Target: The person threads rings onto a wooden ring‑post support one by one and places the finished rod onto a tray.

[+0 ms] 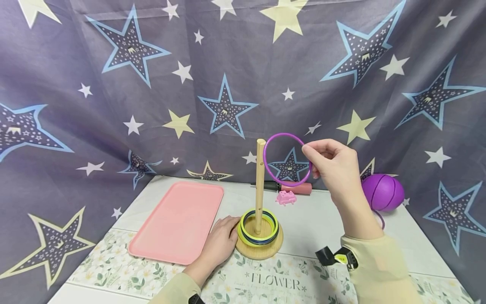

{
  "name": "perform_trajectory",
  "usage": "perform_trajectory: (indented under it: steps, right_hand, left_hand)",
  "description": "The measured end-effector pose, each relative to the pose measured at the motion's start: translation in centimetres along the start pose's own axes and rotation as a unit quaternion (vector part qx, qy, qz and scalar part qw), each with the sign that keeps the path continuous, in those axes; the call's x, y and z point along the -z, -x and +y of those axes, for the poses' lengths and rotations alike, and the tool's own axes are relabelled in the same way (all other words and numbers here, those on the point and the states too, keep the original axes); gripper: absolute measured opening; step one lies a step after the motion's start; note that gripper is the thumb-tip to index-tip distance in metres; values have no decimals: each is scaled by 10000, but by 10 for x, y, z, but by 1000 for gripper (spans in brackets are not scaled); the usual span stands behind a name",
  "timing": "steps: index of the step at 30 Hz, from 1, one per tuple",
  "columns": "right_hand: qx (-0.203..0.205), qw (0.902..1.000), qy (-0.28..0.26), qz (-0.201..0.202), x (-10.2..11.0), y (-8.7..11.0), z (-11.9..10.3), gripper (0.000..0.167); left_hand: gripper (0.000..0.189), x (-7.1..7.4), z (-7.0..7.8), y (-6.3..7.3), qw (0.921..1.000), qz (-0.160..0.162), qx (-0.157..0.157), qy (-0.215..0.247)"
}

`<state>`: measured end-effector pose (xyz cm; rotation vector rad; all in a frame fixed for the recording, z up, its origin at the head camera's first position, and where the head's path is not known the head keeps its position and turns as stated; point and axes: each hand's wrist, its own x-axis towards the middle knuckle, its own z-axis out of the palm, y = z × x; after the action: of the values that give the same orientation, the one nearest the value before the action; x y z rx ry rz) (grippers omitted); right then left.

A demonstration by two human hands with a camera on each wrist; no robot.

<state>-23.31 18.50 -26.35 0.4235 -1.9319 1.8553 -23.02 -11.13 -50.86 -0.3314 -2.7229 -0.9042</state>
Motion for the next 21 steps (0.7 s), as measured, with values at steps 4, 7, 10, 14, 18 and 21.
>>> perform_trajectory:
  steps: [4, 7, 10, 14, 18, 21]
  right_hand:
    - [9, 10000, -21, -14, -7, -2, 0, 16]
    - [11, 10000, -16, 17, -13, -4, -1, 16]
    - [-1, 10000, -23, 42, -19, -6, 0, 13]
    - [-53, 9999, 136, 38, -25, -8, 1, 14]
    - [-79, 9996, 255, 55, -30, -10, 4, 20]
    - [-93, 9996, 260, 64, -33, -11, 6, 22]
  left_hand:
    - [39, 0, 0, 1, 10000, -25, 45, 35]
    - [39, 0, 0, 1, 10000, -20, 48, 35]
    - [39, 0, 0, 1, 10000, -8, 36, 28]
    - [39, 0, -1, 1, 10000, 1, 24, 33]
    - [38, 0, -1, 1, 10000, 14, -1, 48]
    - [38, 0, -1, 1, 10000, 46, -35, 44]
